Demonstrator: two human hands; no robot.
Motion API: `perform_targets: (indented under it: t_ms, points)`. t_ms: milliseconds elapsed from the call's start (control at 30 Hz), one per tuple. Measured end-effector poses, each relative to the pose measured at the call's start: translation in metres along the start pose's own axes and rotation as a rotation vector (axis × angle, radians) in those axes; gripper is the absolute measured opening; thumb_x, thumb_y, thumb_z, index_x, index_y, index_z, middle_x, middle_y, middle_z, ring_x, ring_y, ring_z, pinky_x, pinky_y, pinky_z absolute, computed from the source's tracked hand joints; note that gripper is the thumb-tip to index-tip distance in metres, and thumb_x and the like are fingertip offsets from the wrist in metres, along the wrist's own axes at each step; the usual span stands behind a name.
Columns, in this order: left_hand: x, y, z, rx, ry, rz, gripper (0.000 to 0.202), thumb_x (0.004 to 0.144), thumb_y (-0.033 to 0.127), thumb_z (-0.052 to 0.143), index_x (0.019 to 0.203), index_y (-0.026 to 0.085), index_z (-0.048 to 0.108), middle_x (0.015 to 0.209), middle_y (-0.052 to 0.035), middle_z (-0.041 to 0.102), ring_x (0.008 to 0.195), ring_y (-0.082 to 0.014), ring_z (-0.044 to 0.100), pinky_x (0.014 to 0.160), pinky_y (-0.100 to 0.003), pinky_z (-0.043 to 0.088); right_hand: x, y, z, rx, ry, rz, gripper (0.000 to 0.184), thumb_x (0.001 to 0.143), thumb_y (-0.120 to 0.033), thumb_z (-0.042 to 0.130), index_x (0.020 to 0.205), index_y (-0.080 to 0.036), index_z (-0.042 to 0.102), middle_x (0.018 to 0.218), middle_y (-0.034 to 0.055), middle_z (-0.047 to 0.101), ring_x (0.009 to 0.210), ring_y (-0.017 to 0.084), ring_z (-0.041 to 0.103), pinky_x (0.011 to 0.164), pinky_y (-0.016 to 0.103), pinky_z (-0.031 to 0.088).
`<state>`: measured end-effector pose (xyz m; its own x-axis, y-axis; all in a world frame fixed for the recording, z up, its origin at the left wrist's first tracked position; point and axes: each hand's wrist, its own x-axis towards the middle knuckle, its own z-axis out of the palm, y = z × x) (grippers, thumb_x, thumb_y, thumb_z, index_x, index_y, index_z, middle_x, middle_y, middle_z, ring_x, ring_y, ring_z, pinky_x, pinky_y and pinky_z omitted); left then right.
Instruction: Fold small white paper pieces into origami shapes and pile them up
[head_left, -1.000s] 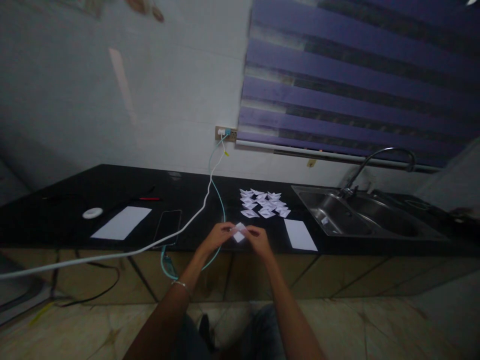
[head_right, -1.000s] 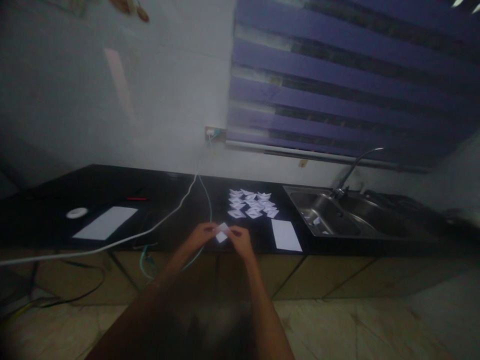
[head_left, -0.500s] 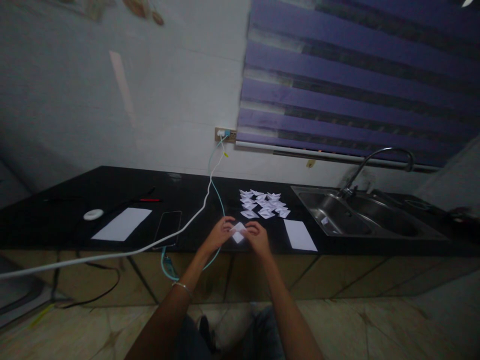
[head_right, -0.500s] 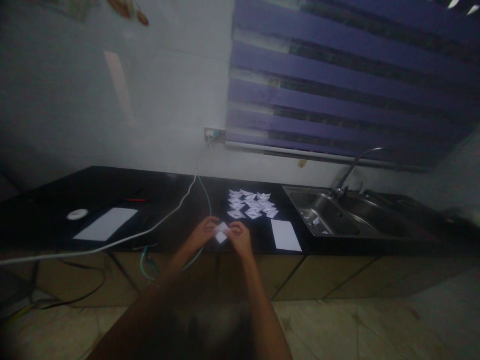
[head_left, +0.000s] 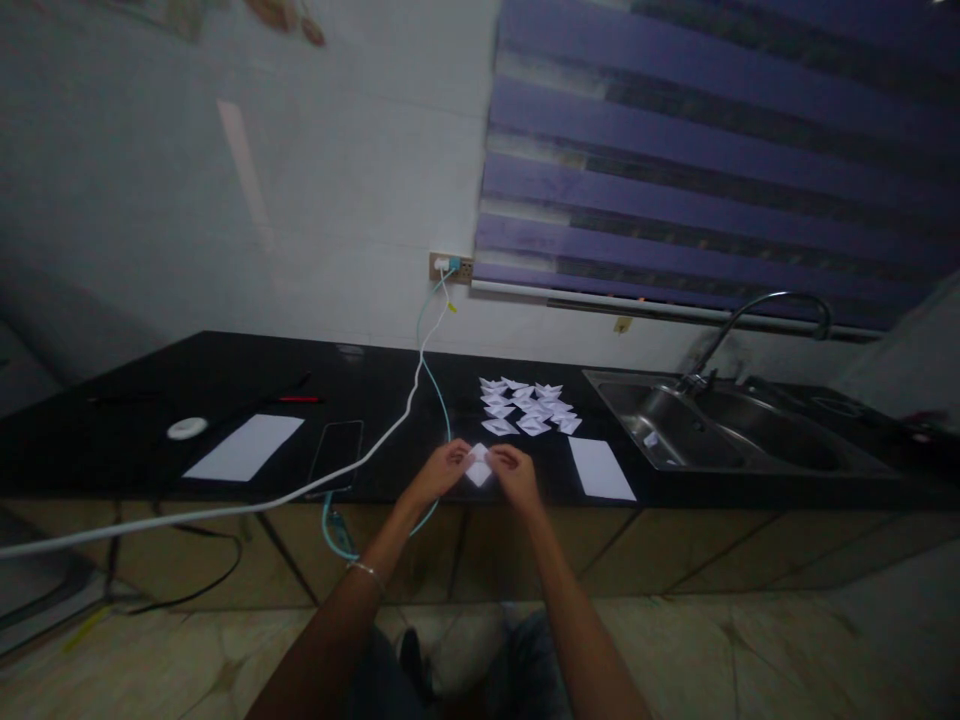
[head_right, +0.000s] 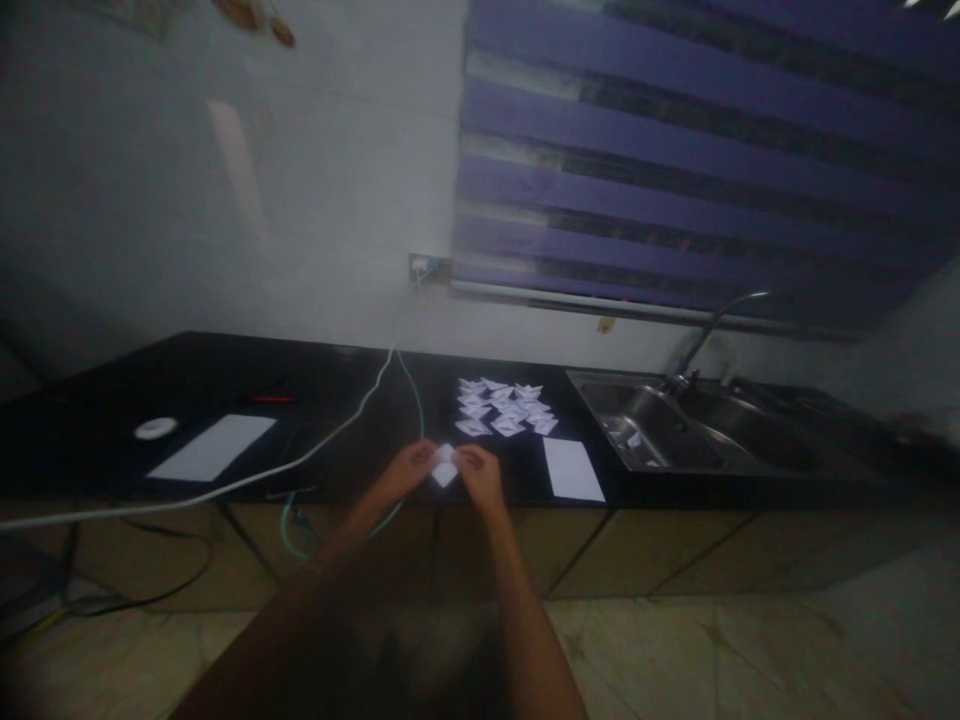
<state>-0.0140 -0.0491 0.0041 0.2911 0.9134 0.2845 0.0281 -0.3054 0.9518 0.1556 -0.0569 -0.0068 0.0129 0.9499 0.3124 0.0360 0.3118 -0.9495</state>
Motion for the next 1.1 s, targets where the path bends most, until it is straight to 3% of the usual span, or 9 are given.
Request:
perform_targets:
  t_ms: [267, 500, 667, 800, 933, 1100]
  points:
    - [-0.0044, 0.0068, 0.0024, -0.091, 0.010, -0.032, 0.037, 0.075, 0.039, 0.062, 0.102, 0.018, 0.047, 0.073, 0.0012, 0.059, 0.063, -0.0105, 0.055, 0.056, -0.019, 0.038, -0.0006, 0.0069, 0.0030, 0.098, 0.026, 0.037, 0.032, 0.064, -0.037, 0.072, 0.087, -0.017, 0.062, 0.062, -0.0002, 0.064, 0.055, 0.014, 0.058, 0.053, 0.023, 0.044]
    - [-0.0043, 0.0008, 0.0011, -0.092, -0.014, -0.049, 0.037, 0.075, 0.035, 0.063, 0.102, 0.019, 0.043, 0.073, 0.0027, 0.056, 0.059, -0.0085, 0.052, 0.054, -0.018, 0.036, 0.0004, 0.0060, 0.0021, 0.059, 0.033, 0.006, 0.023, 0.063, -0.035, 0.074, 0.077, -0.016, 0.068, 0.075, 0.0054, 0.069, 0.070, 0.019, 0.063, 0.064, 0.029, 0.049]
    - [-0.0047, 0.0004, -0.0004, -0.096, -0.035, -0.048, 0.039, 0.075, 0.038, 0.064, 0.104, 0.018, 0.048, 0.081, -0.0011, 0.060, 0.071, -0.0127, 0.057, 0.063, -0.022, 0.042, -0.0004, 0.0037, 0.0014, 0.033, 0.037, -0.005, 0.023, 0.064, -0.035, 0.073, 0.077, -0.017, 0.070, 0.075, 0.0061, 0.069, 0.070, 0.020, 0.063, 0.064, 0.030, 0.049]
    - [-0.0024, 0.0022, 0.0014, -0.004, -0.079, -0.054, 0.033, 0.079, 0.044, 0.057, 0.094, 0.014, 0.059, 0.085, -0.0052, 0.063, 0.078, -0.0159, 0.058, 0.070, -0.025, 0.043, -0.0015, 0.0025, 0.0008, 0.012, 0.019, -0.015, 0.023, 0.065, -0.036, 0.073, 0.076, -0.016, 0.071, 0.073, 0.0056, 0.069, 0.067, 0.019, 0.062, 0.062, 0.029, 0.049]
    - [-0.0017, 0.0030, 0.0037, 0.207, -0.123, -0.020, 0.038, 0.084, 0.046, 0.047, 0.082, 0.012, 0.063, 0.077, -0.0033, 0.063, 0.070, -0.0143, 0.055, 0.066, -0.024, 0.042, -0.0020, 0.0027, -0.0002, -0.026, 0.006, -0.037, 0.023, 0.065, -0.037, 0.073, 0.075, -0.016, 0.071, 0.071, 0.0046, 0.069, 0.067, 0.019, 0.062, 0.062, 0.028, 0.048]
    - [-0.0032, 0.0020, 0.0034, 0.264, -0.140, 0.004, 0.039, 0.086, 0.045, 0.044, 0.081, 0.012, 0.062, 0.073, -0.0023, 0.061, 0.066, -0.0133, 0.053, 0.060, -0.023, 0.039, -0.0024, 0.0020, -0.0011, -0.036, -0.021, -0.042, 0.022, 0.066, -0.036, 0.073, 0.076, -0.017, 0.071, 0.072, 0.0048, 0.069, 0.067, 0.019, 0.062, 0.062, 0.028, 0.048]
